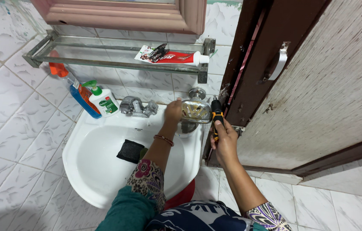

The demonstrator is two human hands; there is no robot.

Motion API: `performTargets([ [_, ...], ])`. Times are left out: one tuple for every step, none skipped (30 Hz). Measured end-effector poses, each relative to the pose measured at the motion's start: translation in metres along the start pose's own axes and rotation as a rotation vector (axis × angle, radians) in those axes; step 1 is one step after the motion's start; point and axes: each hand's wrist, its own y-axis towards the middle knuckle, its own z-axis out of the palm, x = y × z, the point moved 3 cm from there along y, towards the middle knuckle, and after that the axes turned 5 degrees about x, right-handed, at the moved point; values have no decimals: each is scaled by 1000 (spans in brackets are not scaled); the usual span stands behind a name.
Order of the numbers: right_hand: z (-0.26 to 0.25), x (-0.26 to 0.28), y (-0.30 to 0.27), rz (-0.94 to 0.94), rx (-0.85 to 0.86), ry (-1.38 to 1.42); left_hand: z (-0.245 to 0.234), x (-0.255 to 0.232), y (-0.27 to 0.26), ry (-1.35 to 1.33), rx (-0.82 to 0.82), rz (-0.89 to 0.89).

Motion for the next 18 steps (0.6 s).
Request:
performTargets([
  [-2,1,-2,-4,-13,-14,-4,-1,-3,-35,-13,20],
  [-4,2,-3,-7,-25,-28,-9,-2,-7,-70,-26,41],
  [-5,3,-5,-10,-35,-43,-12,-2,-10,-107,-42,61],
  [-5,2,-5,-6,-37,-23,-10,0,-13,-147,18,-5],
  [-5,1,-5,-2,-37,-3,-6,2,-16,-187,76,-70],
  [-6,0,-6,3,-37,16,-3,6,-19,-228,134,-135],
  [-8,-2,-5,26,-48,40,0,7,-21,-305,180,-139],
  [-11,-4,-5,50,-59,64,2,9,-22,-383,227,-142],
  [-15,-6,-4,71,-73,87,6,10,-22,-460,278,-144],
  [-20,-7,-3,69,-82,105,6,9,-17,-442,289,-131],
  [-26,-10,-3,72,-93,124,4,9,-13,-423,298,-122],
  [-32,-13,-3,74,-103,142,5,11,-11,-404,307,-113],
  [-35,-16,0,71,-104,143,4,12,-10,-411,289,-105],
  [-38,-19,2,67,-105,143,3,12,-9,-417,272,-96],
  [-43,-22,2,63,-113,144,6,13,-11,-423,260,-91],
  [-46,-25,5,56,-124,144,9,14,-13,-459,252,-96],
  [-45,-29,10,49,-133,145,11,14,-17,-496,243,-101],
  [-43,-33,16,43,-142,145,12,13,-20,-532,233,-106],
])
